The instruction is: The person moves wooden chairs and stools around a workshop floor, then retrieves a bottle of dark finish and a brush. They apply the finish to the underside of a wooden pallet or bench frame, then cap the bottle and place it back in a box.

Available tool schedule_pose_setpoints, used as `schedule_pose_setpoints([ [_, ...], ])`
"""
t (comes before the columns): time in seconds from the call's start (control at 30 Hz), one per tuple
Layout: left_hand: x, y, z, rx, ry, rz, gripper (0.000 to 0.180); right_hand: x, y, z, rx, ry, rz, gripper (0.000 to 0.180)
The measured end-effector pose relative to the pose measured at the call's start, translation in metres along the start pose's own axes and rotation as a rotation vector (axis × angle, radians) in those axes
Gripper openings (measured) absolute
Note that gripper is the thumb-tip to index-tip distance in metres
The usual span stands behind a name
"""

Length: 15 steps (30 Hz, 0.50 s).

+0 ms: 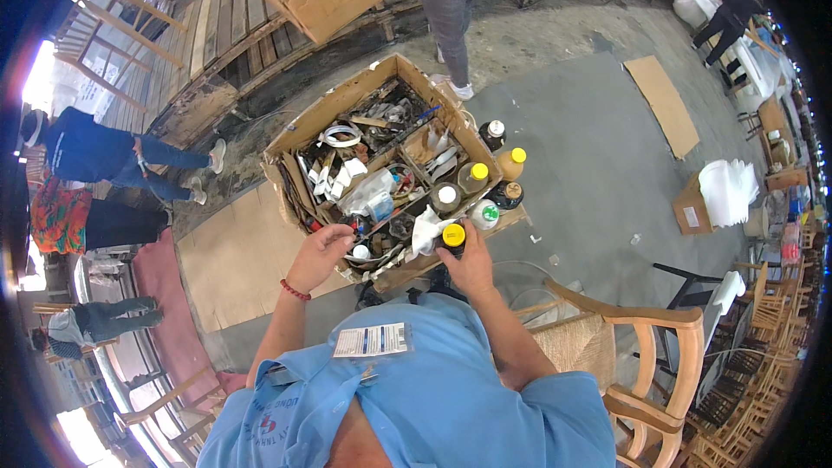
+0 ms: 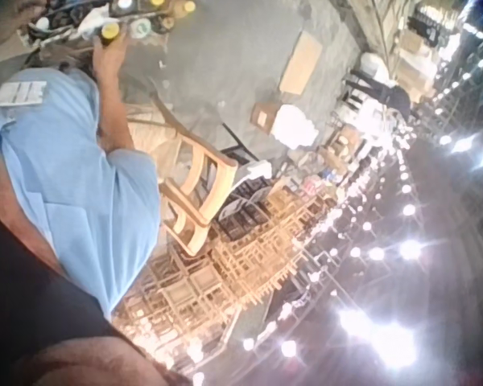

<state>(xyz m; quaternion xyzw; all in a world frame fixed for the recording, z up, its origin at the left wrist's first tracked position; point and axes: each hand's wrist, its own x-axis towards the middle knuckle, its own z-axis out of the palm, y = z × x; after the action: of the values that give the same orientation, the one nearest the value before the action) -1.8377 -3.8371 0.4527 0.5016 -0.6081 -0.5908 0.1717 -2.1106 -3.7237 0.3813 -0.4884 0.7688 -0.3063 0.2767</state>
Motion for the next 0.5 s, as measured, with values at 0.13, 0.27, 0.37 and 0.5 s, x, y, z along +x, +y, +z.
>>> schedule_pose_setpoints([
  [0.13,0.006,0.005,0.000,0.029,0.007,0.014,0.027,-0.008,0.000,-0.004,0.026,-0.006,-0.001,0.080],
  [0.27,0.008,0.011,-0.004,0.112,0.026,-0.002,0.027,-0.015,0.003,-0.016,-0.018,-0.076,0.026,0.077],
  [0.37,0.011,0.012,-0.006,0.133,0.094,0.012,0.026,-0.014,0.010,-0.041,-0.152,-0.288,0.104,0.073],
  [0.5,0.013,0.011,-0.007,0.163,0.143,-0.021,0.026,0.000,0.017,-0.095,-0.235,-0.626,0.218,0.058],
])
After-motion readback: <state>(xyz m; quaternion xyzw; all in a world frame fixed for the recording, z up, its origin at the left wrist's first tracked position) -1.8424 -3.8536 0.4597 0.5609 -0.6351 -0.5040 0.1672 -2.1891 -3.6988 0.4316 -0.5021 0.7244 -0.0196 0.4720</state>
